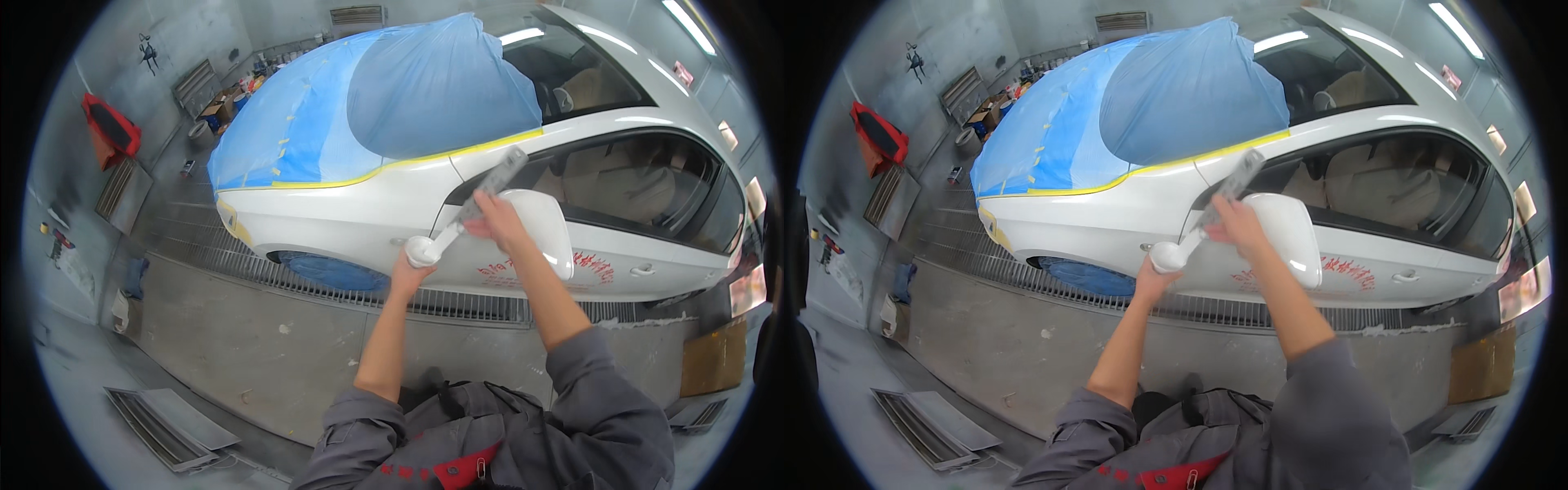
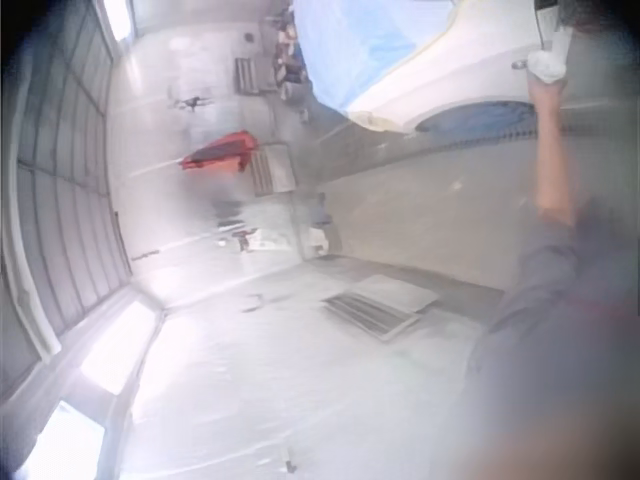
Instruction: The person measures and mixes white paint in a small container using a metal mixing stick. They add a liquid from a blue bottle and stir the mixture thoroughly.
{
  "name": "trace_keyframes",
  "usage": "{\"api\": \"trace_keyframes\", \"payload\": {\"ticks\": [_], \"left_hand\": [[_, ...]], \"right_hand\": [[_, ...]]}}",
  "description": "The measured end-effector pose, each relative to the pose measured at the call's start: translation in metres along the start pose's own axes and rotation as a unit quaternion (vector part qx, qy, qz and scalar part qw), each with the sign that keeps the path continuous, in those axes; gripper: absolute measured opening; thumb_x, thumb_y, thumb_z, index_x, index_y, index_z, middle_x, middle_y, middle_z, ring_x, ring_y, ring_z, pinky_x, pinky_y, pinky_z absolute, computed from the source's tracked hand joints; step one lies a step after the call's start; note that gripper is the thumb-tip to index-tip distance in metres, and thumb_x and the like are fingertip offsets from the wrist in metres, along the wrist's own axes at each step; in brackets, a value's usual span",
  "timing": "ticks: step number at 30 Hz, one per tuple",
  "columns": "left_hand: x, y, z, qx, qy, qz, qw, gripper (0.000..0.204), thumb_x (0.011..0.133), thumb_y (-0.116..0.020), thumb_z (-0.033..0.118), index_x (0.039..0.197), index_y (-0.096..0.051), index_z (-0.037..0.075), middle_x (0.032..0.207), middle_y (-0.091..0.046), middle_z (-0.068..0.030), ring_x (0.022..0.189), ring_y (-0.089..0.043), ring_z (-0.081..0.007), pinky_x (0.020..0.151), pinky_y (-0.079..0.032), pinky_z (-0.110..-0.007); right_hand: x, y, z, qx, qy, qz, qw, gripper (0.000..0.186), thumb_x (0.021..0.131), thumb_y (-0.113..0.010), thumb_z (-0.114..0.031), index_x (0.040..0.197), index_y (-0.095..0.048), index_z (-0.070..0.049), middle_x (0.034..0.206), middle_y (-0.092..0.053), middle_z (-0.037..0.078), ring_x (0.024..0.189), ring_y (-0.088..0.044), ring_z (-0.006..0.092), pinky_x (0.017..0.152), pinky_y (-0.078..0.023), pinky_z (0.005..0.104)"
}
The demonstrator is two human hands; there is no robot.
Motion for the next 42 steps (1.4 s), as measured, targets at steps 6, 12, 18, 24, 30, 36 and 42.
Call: {"api": "trace_keyframes", "payload": {"ticks": [6,12,18,24,30,36,42], "left_hand": [[-0.05,0.033,-0.012,0.06,0.091,-0.121,0.987,0.084,0.068,-0.096,0.017,0.142,-0.059,0.006,0.132,-0.071,-0.012,0.124,-0.066,-0.0251,0.107,-0.052,-0.04],[-0.072,0.064,-0.072,0.059,0.056,-0.185,0.979,0.087,0.065,-0.098,0.017,0.142,-0.06,0.008,0.133,-0.072,-0.0099,0.125,-0.066,-0.0254,0.107,-0.051,-0.041],[-0.026,0.066,-0.031,0.078,0.064,-0.202,0.974,0.089,0.066,-0.095,0.009,0.146,-0.056,0.004,0.133,-0.07,-0.0114,0.122,-0.066,-0.0248,0.107,-0.052,-0.038],[0.014,0.072,-0.024,0.067,0.086,-0.174,0.979,0.077,0.07,-0.093,0.012,0.14,-0.061,0.004,0.13,-0.072,-0.0118,0.12,-0.068,-0.0245,0.103,-0.053,-0.039],[0.03,0.062,-0.027,0.067,0.077,-0.143,0.984,0.086,0.07,-0.092,0.009,0.147,-0.053,0.004,0.136,-0.068,-0.0105,0.122,-0.066,-0.0226,0.103,-0.054,-0.037],[0.037,0.058,-0.031,0.025,0.042,-0.119,0.992,0.083,0.071,-0.092,0.007,0.145,-0.054,0.002,0.136,-0.068,-0.0119,0.122,-0.066,-0.0234,0.103,-0.054,-0.037],[0.04,0.054,-0.043,0.012,0.04,-0.103,0.994,0.082,0.071,-0.092,0.007,0.144,-0.054,0.001,0.136,-0.068,-0.012,0.122,-0.066,-0.0234,0.104,-0.053,-0.037]], "right_hand": [[-0.14,-0.007,0.125,0.233,-0.001,0.19,0.954,0.051,0.108,-0.061,-0.043,0.128,-0.056,0.004,0.117,-0.069,0.018,0.096,-0.076,0.0285,0.085,-0.066,0.0382],[-0.16,-0.022,0.205,0.399,-0.106,0.279,0.867,0.05,0.111,-0.056,-0.043,0.134,-0.052,0.002,0.12,-0.066,0.021,0.108,-0.072,0.0335,0.094,-0.063,0.0461],[-0.098,-0.001,0.226,0.452,-0.12,0.242,0.85,0.072,0.109,-0.057,-0.049,0.155,-0.034,0.001,0.153,-0.045,0.025,0.124,-0.064,0.0393,0.103,-0.057,0.0512],[-0.045,0.0,0.2,0.454,-0.108,0.183,0.865,0.071,0.11,-0.055,-0.047,0.156,-0.03,0.0,0.152,-0.044,0.024,0.128,-0.059,0.0394,0.109,-0.053,0.0524],[-0.016,0.005,0.184,0.458,-0.114,0.173,0.864,0.067,0.111,-0.053,-0.046,0.153,-0.032,0.001,0.146,-0.048,0.024,0.124,-0.06,0.0392,0.108,-0.053,0.0519],[-0.001,0.003,0.178,0.449,-0.122,0.178,0.867,0.051,0.112,-0.051,-0.044,0.138,-0.047,0.0,0.131,-0.06,0.022,0.117,-0.064,0.037,0.106,-0.055,0.0507],[0.003,-0.001,0.175,0.456,-0.125,0.189,0.861,0.051,0.112,-0.052,-0.044,0.136,-0.049,0.0,0.13,-0.061,0.023,0.121,-0.063,0.038,0.106,-0.054,0.0512]]}}
Point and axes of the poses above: each hand's wrist, its own x-axis towards the middle knuckle, its own y-axis out of the back of the hand, z = x × y, the point moved 3 cm from there along x, towards the middle knuckle
